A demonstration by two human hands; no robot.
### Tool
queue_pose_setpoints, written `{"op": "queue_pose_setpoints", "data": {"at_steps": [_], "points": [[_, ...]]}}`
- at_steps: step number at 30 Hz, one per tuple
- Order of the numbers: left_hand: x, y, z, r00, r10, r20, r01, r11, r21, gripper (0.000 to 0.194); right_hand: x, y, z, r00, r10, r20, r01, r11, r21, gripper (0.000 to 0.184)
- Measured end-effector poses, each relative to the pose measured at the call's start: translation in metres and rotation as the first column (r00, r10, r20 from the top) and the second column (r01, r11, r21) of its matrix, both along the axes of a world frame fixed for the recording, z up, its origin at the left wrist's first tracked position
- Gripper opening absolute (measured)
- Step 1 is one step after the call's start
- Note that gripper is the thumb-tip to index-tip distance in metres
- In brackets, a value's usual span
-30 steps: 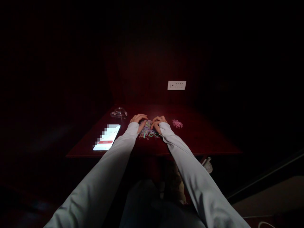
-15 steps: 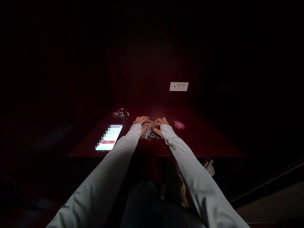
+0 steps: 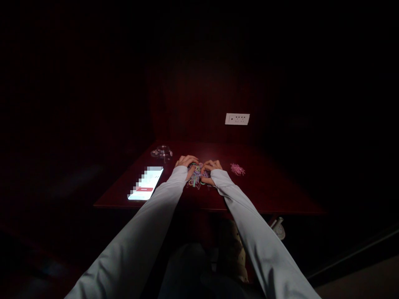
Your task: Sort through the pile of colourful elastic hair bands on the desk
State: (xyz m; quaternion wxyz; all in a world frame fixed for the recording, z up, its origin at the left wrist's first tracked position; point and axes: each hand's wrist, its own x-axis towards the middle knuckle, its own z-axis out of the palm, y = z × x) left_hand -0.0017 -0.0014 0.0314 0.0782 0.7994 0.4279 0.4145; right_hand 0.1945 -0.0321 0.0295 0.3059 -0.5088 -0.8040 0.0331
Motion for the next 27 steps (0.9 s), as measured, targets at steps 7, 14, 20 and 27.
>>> {"op": "queue_pose_setpoints", "data": {"at_steps": [7,14,20,27], "points": [[-0.001,0.0,0.0,1.0,-0.02,-0.024,0.02,1.0,-0.009,0.023,0.001,0.002,-0.001,0.999,-0.007,-0.035,0.006,0.999,-0.041,0.009],[-0.001,-0.001,0.002,1.0,0.008,0.022,-0.009,1.0,0.022,0.02,0.001,0.008,-0.003,0.993,-0.029,-0.117,0.029,1.0,0.0,0.005],[0.0,-0.003,0.005,1.0,0.014,0.022,-0.015,1.0,0.018,0.019,0.004,0.011,-0.004,0.984,-0.038,-0.174,0.041,0.999,0.013,0.013],[-0.002,-0.002,0.004,0.992,0.106,0.073,-0.107,0.994,0.012,0.019,0.007,0.011,-0.002,0.977,-0.026,-0.21,0.037,0.998,0.05,0.015]]}}
